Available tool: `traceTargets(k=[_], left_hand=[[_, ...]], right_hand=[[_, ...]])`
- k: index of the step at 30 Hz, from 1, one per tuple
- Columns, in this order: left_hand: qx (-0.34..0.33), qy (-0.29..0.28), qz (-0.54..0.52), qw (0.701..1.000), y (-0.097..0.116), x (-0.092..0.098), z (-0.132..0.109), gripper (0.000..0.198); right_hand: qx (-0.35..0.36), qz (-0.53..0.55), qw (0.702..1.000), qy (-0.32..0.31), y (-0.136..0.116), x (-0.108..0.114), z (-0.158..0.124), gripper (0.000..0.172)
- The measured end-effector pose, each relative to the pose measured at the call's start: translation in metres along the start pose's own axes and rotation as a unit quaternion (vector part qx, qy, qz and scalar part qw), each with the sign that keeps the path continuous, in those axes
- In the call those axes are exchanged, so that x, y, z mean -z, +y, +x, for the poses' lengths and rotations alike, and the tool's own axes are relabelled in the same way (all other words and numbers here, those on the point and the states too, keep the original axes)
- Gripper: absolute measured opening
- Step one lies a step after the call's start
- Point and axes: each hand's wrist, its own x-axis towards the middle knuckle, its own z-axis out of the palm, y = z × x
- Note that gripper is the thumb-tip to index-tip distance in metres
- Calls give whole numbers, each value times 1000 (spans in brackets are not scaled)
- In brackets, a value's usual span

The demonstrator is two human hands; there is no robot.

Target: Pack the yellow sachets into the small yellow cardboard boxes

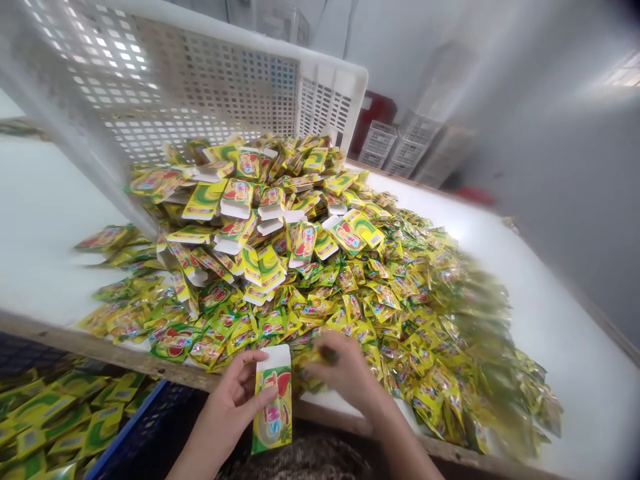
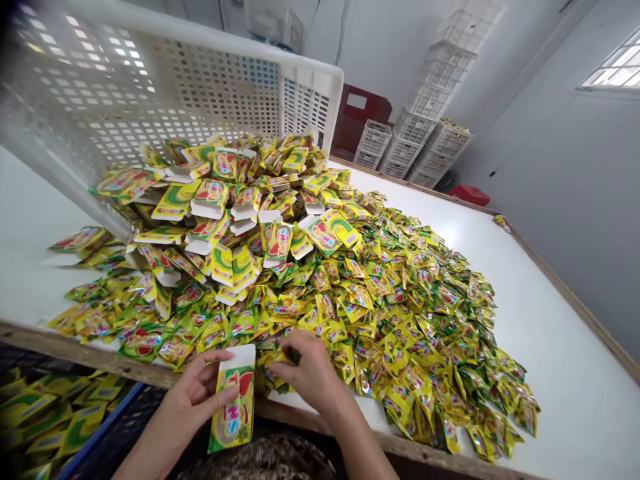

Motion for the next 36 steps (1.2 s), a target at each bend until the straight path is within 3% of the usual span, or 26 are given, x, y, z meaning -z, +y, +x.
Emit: traceTargets(k=[4,10,13,16,18,23,29,36], left_hand=[[-39,-7,35,999,-10,-12,5,50],[-82,2,54,995,-15,-50,10,46],[-74,-30,61,995,-14,-55,12,46],[-52,-85,51,994,-11,-58,12,53],[-36,-118,28,992,-9,-62,11,57],[-33,-141,21,989,-9,-68,5,61],[-20,-143,28,989,-14,-64,-6,62],[-28,-102,47,993,-26,-59,-12,57]], right_hand=[[-71,162,983,48,18,31,-8,29],[-65,5,987,146,33,43,-13,18],[-88,86,980,156,27,43,-15,18],[-87,263,951,137,8,49,-17,28],[-55,295,948,107,-6,53,-19,37],[21,106,994,28,-22,50,-24,21],[27,49,997,-46,-25,50,-27,27],[105,-65,980,-154,-48,46,-27,18]])
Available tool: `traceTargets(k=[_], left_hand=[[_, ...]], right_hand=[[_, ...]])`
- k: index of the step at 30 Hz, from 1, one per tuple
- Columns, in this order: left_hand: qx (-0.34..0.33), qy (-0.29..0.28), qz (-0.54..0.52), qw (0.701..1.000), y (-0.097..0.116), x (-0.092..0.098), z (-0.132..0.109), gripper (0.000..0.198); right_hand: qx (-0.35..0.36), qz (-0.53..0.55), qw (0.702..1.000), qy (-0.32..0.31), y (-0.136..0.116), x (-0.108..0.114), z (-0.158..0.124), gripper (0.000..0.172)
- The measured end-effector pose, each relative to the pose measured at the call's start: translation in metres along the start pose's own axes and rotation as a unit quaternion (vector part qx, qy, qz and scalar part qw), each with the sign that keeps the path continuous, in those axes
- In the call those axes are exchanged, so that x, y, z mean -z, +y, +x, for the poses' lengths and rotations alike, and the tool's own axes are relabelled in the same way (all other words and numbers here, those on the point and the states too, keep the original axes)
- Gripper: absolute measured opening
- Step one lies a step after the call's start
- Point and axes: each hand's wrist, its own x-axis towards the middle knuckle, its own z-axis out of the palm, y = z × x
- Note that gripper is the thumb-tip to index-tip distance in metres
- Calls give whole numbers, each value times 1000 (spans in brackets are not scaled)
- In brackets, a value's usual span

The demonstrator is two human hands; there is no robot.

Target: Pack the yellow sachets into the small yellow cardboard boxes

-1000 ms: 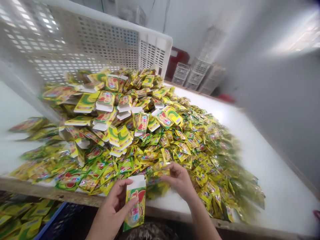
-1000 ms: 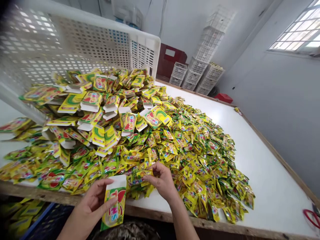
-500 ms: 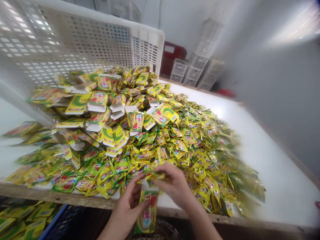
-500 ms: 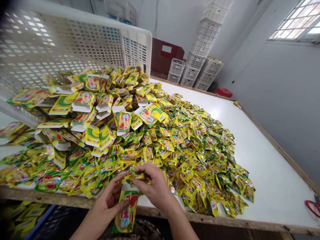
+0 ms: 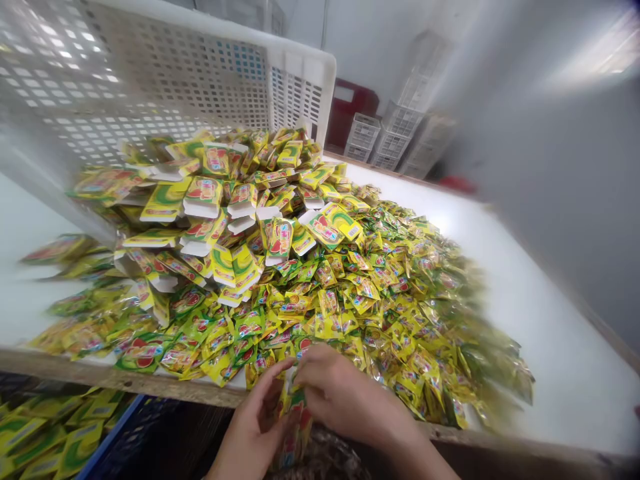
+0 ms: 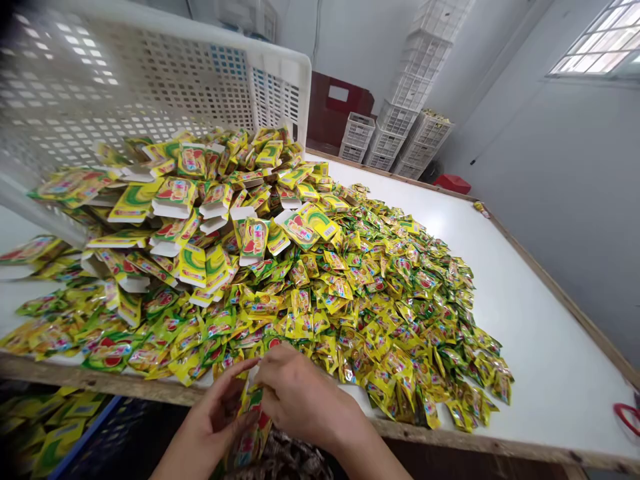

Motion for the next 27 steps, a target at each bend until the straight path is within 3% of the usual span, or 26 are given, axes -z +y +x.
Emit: traceTargets(k=[3,6,8,11,16,18,21,23,25,27], left_hand=[[22,-9,-47,999,3,2,-3,62],[43,-3,-86,995,10,1,-8,61],[41,2,-98,994,13,0,-11,59],[48,-16,-93,994,9,2,-13,59],[35,-23,-88,995,1,7,-10,57],[35,-22,-92,995,2,8,-11,57],[44,-12,-90,995,3,9,-12,58],[39,-8,-83,996,2,9,-13,53],[27,-9,-78,997,0,8,-13,45],[19,-15,-76,997,-2,7,-13,41]], right_hand=[[24,29,999,-35,-7,0,2,23],[-52,54,996,39,-2,-5,4,32],[-76,43,993,73,4,-8,4,27],[-40,-19,998,43,2,-11,3,10],[6,-205,978,-26,-22,0,5,16],[4,-187,982,-35,-27,4,5,11],[-41,-113,992,25,-20,6,4,32],[-47,-93,993,50,-12,3,3,22],[-27,-109,993,29,-8,-1,2,12],[-10,-157,988,-8,-10,-2,1,16]])
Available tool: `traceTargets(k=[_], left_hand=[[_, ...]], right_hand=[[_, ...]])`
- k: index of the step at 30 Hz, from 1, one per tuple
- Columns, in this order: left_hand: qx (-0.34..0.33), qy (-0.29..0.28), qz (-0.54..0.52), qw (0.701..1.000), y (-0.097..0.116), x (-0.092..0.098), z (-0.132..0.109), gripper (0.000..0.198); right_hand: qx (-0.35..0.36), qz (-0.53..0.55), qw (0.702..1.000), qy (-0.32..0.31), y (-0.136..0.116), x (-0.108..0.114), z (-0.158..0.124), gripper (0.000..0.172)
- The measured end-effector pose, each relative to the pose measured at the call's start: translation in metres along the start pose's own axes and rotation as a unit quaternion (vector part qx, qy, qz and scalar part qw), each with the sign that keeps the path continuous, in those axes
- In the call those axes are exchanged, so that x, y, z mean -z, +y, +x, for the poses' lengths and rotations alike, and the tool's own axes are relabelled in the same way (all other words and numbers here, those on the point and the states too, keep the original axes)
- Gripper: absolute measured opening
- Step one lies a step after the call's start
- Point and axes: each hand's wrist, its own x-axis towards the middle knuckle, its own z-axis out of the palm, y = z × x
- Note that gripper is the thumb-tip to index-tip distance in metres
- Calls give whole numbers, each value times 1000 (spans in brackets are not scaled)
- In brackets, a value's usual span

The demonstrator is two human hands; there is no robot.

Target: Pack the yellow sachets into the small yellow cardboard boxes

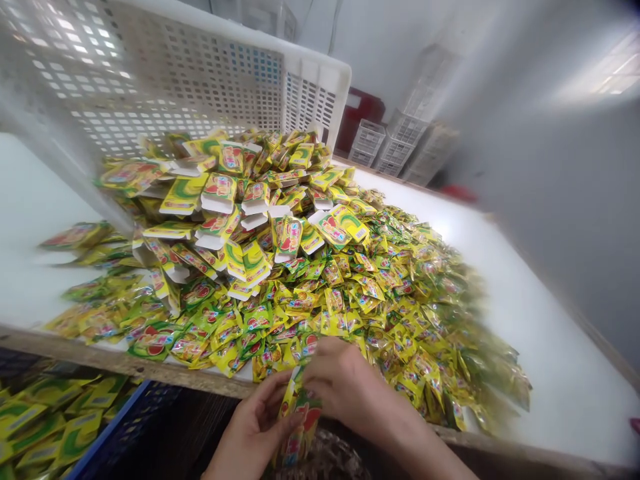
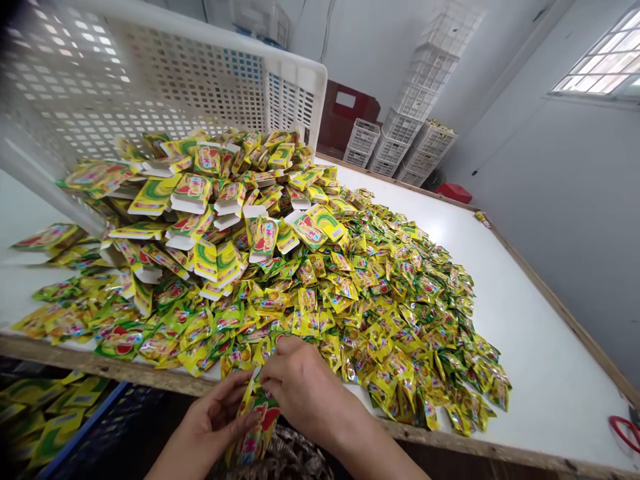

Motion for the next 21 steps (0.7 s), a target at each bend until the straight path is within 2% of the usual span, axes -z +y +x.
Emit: traceTargets(k=[3,6,11,13,16,19,21], left_hand=[[-4,-1,6,1000,0,0,0,40],[-8,1,13,1000,2,0,0,38],[-6,0,17,1000,3,0,-1,37],[-15,6,28,999,3,0,0,39],[-23,8,25,999,5,0,0,42],[4,9,0,1000,13,-4,0,43],[23,18,-18,999,18,-7,-1,43]], right_hand=[[53,-87,994,-48,-10,6,2,16],[100,-117,986,-69,-17,11,7,14],[45,-97,993,-45,-19,0,12,8],[25,-104,994,-26,-22,-6,12,12],[56,-140,988,-20,-25,-9,15,17],[107,-157,982,-23,-21,-8,19,7],[103,-145,984,-15,-15,-8,21,2]])
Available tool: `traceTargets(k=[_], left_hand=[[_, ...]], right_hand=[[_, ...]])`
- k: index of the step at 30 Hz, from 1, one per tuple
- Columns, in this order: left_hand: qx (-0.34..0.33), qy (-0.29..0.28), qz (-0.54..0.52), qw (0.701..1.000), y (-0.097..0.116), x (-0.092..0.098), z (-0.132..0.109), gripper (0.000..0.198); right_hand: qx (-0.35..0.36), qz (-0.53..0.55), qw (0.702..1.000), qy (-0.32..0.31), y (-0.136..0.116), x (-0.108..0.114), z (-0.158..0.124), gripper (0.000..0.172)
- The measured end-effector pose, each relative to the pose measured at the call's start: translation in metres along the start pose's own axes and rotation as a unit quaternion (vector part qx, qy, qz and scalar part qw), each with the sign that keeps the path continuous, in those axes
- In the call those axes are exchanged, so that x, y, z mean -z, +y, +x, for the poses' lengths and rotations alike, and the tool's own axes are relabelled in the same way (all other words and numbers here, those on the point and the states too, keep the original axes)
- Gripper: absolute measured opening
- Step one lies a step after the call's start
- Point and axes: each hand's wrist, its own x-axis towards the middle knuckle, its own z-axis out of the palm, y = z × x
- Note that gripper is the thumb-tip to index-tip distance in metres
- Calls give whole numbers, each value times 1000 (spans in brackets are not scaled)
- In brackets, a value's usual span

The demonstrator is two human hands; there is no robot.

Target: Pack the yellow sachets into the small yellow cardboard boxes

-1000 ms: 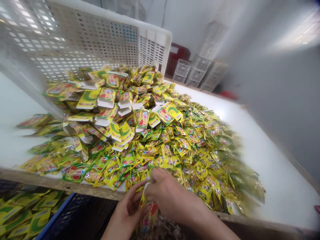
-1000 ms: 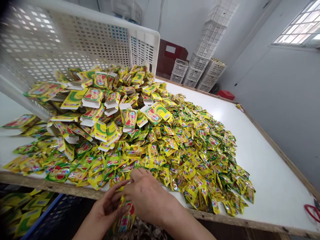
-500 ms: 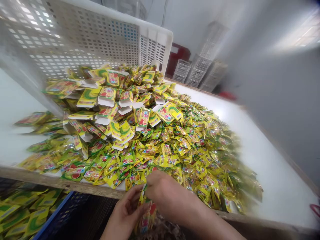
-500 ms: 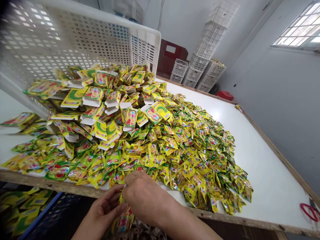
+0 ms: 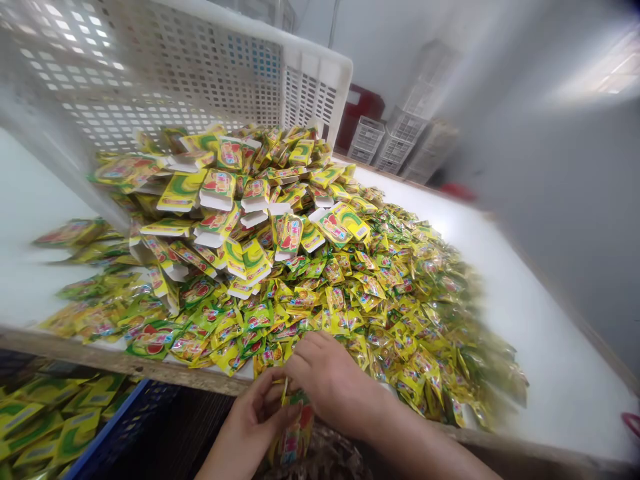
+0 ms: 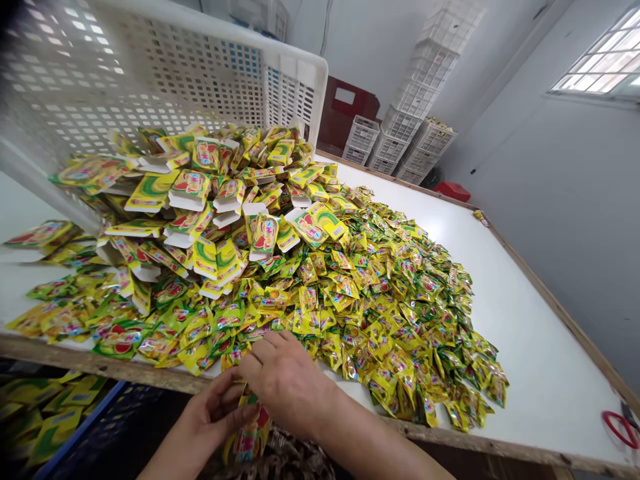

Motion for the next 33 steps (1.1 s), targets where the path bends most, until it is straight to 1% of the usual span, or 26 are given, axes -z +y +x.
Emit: traceTargets(k=[3,7,8,9,11,12,13,15,16,18,20,22,24,26,29,30,31,32,33], left_hand=[[13,-3,-25,1000,2,-3,-1,42],[28,-35,-28,999,0,-1,1,38],[34,-41,-28,998,1,-1,1,39],[38,-46,-29,998,1,0,1,40],[45,-51,-29,997,3,1,1,42],[44,-52,-25,997,3,1,1,43],[42,-50,-17,998,3,2,1,43],[31,-47,8,998,0,3,2,41],[21,-46,22,998,-2,3,3,41],[3,-43,49,998,-7,4,4,41],[-2,-46,62,997,-11,6,5,42],[4,-47,65,997,-14,7,6,42],[1,-45,68,997,-15,9,6,42],[-7,-38,79,996,-14,10,6,42],[-18,-36,104,994,-12,10,5,43],[-21,-33,112,993,-11,10,4,42],[-21,-27,115,993,-10,10,3,42],[-13,-18,110,994,-9,10,2,41],[1,-5,93,996,-8,10,1,41]], right_hand=[[-17,46,999,1,6,-5,0,1],[-24,151,988,-11,8,-6,-1,6],[-38,190,981,-7,9,-5,-2,10],[-61,229,971,3,11,-2,-3,17],[-120,287,950,35,15,3,-8,32],[-147,300,941,53,17,4,-11,33],[-163,307,935,67,19,4,-14,26],[-156,313,934,76,21,2,-18,7],[-139,315,936,69,21,-1,-19,6],[-112,315,941,49,20,-7,-19,10],[-129,298,944,55,18,-14,-19,9],[-159,279,943,80,17,-19,-19,13],[-169,266,944,95,16,-23,-19,11],[-143,261,952,69,14,-27,-22,7],[-89,281,956,10,11,-30,-26,9],[-84,298,951,13,10,-30,-28,8],[-98,320,942,35,9,-31,-29,8],[-130,346,927,69,8,-33,-31,9],[-175,381,902,107,7,-35,-32,10]])
